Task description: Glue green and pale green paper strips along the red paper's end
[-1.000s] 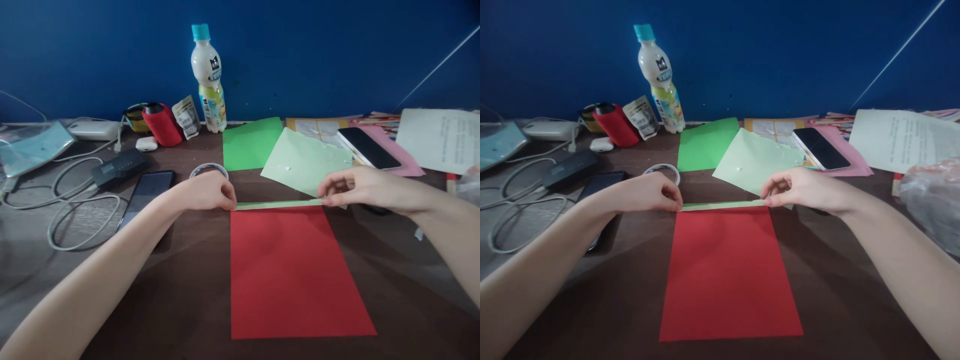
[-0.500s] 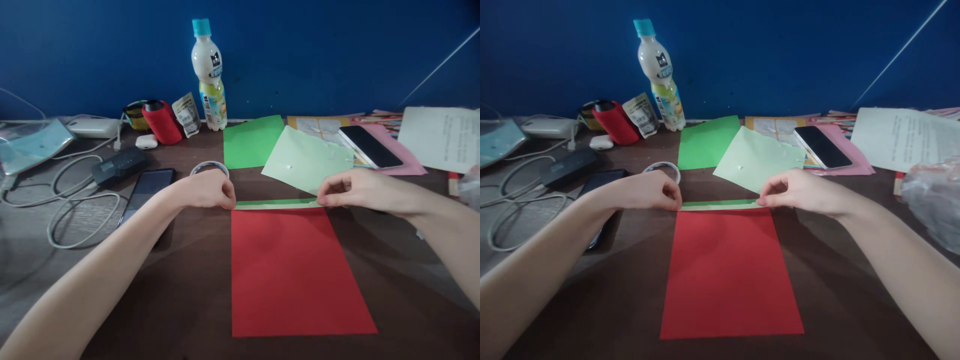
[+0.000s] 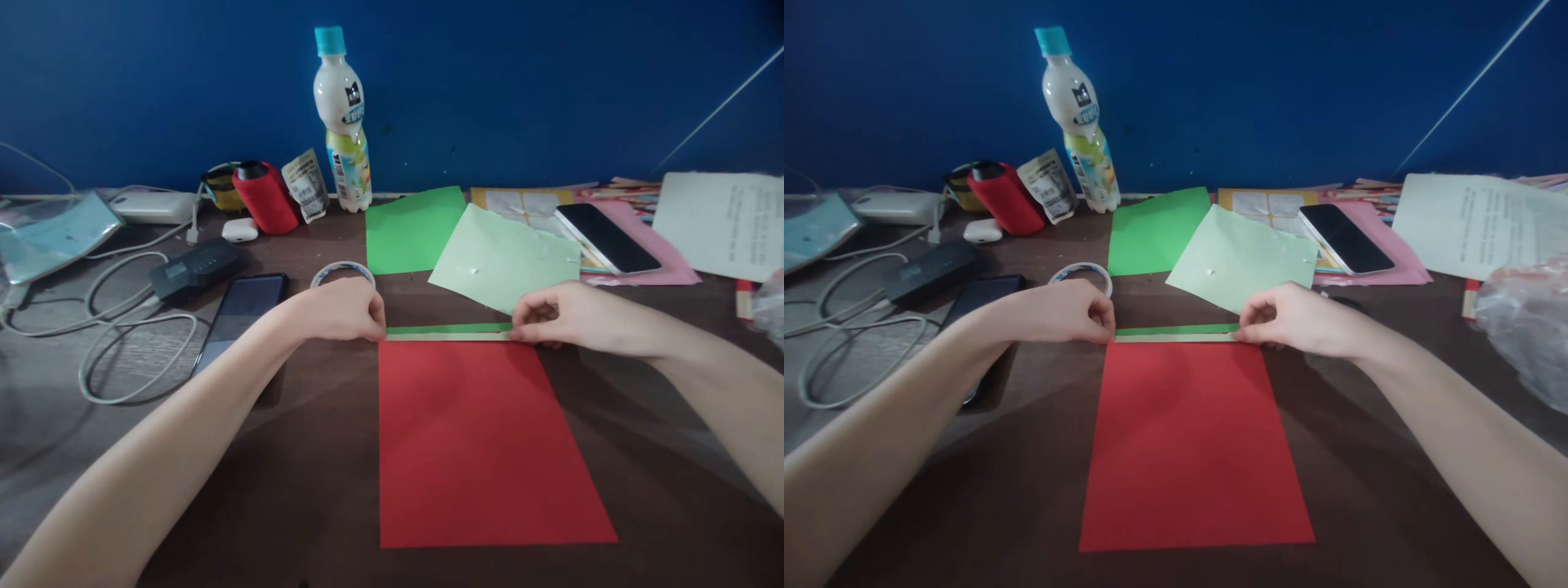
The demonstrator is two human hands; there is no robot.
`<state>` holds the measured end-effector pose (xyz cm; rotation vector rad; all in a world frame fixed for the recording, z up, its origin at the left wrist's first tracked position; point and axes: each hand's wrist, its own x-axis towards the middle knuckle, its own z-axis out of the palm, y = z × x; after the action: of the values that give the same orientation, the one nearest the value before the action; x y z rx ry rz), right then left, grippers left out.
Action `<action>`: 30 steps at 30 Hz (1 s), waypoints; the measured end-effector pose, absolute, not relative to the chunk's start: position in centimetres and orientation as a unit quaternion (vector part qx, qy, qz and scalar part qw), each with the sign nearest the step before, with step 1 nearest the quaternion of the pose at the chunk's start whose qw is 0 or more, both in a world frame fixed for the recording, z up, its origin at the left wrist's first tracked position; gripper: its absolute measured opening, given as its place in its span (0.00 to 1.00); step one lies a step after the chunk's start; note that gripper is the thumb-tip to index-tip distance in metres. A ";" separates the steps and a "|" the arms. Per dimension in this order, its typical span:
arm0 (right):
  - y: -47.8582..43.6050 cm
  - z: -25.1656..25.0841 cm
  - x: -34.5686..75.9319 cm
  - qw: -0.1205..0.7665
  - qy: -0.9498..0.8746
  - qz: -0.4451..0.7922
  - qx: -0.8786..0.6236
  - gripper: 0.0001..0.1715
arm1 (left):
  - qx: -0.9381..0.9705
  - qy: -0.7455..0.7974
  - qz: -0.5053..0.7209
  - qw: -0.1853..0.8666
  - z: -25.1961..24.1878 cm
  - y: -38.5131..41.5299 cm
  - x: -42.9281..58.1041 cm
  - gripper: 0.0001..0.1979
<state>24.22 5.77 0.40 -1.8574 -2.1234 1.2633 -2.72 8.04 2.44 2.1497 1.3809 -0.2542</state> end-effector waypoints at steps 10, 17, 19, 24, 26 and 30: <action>6.0 0.5 24.0 0.018 -0.672 0.419 -0.610 0.18 | 0.806 0.508 -0.116 0.281 2.7 8.1 -2.7 0.08; 6.0 0.4 24.0 0.006 -0.680 0.407 -0.610 0.17 | 0.802 0.513 -0.123 0.280 2.6 8.3 -2.8 0.08; 6.0 0.3 24.1 0.004 -0.681 0.408 -0.609 0.17 | 0.803 0.512 -0.128 0.278 2.6 8.3 -2.7 0.08; 6.1 0.4 24.0 0.005 -0.677 0.413 -0.610 0.18 | 0.805 0.514 -0.134 0.265 2.6 8.3 -2.6 0.08; 6.1 0.4 24.0 0.006 -0.677 0.413 -0.609 0.18 | 0.804 0.515 -0.134 0.267 2.6 8.3 -2.7 0.09; 6.1 0.5 24.1 0.005 -0.676 0.418 -0.607 0.17 | 0.803 0.514 -0.130 0.273 2.4 8.5 -2.7 0.09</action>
<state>24.08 6.06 0.46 -1.9009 -2.1183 1.3077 -2.68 8.46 2.38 2.1608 1.3831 -0.3511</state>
